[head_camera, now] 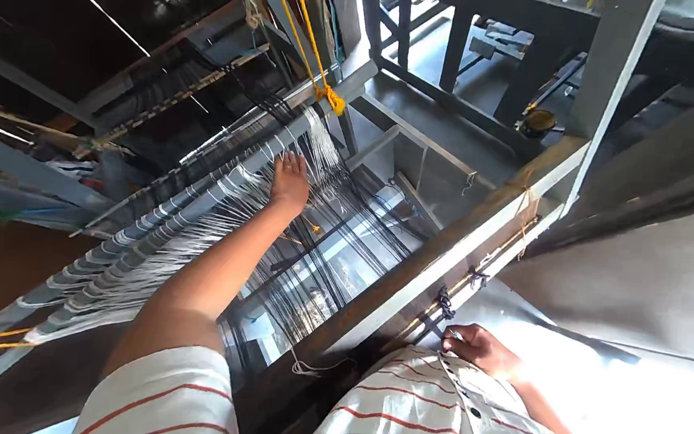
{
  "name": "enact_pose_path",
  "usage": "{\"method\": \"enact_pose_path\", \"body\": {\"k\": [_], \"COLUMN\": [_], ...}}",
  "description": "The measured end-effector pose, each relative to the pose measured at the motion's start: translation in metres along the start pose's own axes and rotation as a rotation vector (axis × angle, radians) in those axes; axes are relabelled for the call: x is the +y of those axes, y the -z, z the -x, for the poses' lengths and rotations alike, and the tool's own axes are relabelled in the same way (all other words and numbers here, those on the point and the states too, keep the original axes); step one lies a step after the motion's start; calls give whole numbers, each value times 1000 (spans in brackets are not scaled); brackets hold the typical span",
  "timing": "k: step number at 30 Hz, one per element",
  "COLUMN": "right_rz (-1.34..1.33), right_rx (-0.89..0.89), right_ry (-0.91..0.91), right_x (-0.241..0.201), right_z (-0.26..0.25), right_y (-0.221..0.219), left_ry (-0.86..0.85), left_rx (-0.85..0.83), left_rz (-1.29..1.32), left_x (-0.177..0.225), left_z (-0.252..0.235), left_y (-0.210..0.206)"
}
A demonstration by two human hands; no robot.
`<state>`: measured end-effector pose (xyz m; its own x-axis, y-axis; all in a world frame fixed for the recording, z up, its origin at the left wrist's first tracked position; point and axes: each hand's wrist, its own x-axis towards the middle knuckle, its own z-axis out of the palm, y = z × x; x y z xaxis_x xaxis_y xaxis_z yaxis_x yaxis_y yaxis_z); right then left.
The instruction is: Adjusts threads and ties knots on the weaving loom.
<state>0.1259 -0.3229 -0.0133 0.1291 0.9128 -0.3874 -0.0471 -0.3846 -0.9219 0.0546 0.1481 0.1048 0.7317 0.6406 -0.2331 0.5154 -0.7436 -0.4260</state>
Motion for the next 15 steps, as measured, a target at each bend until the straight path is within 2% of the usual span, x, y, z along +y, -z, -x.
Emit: {"method": "enact_pose_path", "body": {"k": [4, 6, 8, 9, 10, 12, 15], "right_rz": [-22, -47, -73, -77, -68, -9, 48], "right_rx": [-3, -6, -6, 1, 5, 14, 18], "right_ry": [8, 3, -5, 0, -1, -1, -23], "right_x": [4, 8, 10, 11, 9, 5, -2], "right_z": [-3, -4, -4, -4, -5, -3, 0], "right_y": [1, 2, 1, 0, 0, 0, 4], "left_ry": [-144, -204, -164, -105, -30, 87, 106], "left_rx": [148, 376, 581, 602, 553, 335, 100], "left_rz": [292, 486, 642, 711, 755, 831, 1009], "left_x": [-6, -22, -47, -59, -71, -90, -104], "left_z": [28, 35, 22, 12, 0, -25, -58], "left_y": [34, 54, 69, 77, 85, 88, 71]}}
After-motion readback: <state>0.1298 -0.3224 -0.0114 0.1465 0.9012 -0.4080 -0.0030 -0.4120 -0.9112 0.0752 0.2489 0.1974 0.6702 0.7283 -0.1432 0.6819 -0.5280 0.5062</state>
